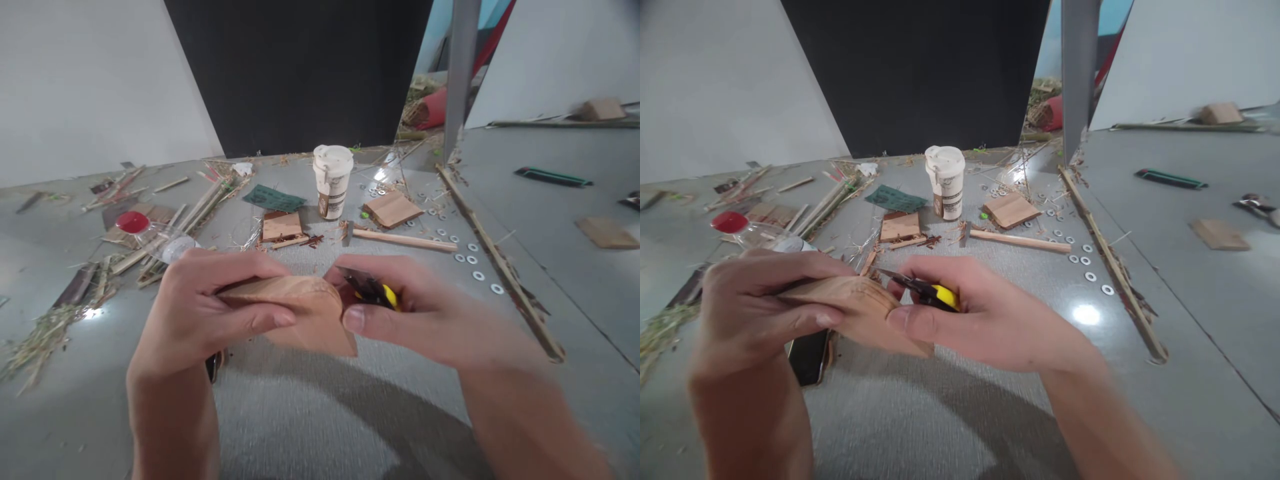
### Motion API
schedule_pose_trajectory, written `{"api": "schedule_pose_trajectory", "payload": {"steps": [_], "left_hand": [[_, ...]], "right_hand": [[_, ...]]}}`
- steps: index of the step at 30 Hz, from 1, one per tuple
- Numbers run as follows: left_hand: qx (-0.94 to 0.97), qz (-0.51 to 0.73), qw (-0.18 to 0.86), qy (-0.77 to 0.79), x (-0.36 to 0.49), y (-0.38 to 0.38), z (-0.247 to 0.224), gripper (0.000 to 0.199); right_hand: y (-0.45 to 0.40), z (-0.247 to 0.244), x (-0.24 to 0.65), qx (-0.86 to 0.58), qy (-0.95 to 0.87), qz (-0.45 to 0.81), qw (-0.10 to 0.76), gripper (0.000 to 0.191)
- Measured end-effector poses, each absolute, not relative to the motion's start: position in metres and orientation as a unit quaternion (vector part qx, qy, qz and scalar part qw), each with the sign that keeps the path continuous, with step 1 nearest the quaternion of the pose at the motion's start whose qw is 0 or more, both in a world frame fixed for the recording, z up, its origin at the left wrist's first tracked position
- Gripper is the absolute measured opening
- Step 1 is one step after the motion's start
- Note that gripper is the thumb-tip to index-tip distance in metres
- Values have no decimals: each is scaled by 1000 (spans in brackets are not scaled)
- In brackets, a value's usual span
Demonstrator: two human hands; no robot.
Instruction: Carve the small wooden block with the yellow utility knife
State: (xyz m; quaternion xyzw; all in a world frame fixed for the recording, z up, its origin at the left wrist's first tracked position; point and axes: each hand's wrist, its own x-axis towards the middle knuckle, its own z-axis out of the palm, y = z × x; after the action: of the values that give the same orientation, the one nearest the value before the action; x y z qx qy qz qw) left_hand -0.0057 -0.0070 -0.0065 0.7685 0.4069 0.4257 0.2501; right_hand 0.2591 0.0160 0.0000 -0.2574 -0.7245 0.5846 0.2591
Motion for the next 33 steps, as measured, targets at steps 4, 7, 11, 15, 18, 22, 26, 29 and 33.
{"api": "schedule_pose_trajectory", "payload": {"steps": [4, 7, 11, 15, 18, 22, 26, 29, 33], "left_hand": [[797, 385, 246, 394, -8, -2, -4, 26], [804, 359, 243, 407, -5, 1, -2, 24], [810, 340, 239, 414, -1, 6, -3, 18], [813, 320, 246, 420, 0, 11, -7, 13], [809, 297, 252, 440, 0, 10, -15, 4], [814, 232, 298, 441, 0, -3, -38, 8], [799, 204, 341, 451, 1, -24, -64, 9], [777, 249, 329, 475, 5, -41, -85, 19], [757, 269, 326, 499, 16, -64, -114, 55]], "right_hand": [[15, -3, 258, -287, -736, 555, 263, 14], [15, -8, 257, -314, -744, 523, 272, 16], [17, -13, 257, -336, -758, 485, 278, 24], [16, -15, 253, -371, -759, 461, 273, 31], [9, -25, 246, -411, -734, 457, 289, 42], [-12, -52, 239, -465, -706, 465, 263, 47], [-38, -84, 236, -463, -716, 442, 278, 46], [-54, -102, 231, -455, -718, 399, 344, 39], [-67, -118, 223, -477, -707, 366, 372, 39]]}}
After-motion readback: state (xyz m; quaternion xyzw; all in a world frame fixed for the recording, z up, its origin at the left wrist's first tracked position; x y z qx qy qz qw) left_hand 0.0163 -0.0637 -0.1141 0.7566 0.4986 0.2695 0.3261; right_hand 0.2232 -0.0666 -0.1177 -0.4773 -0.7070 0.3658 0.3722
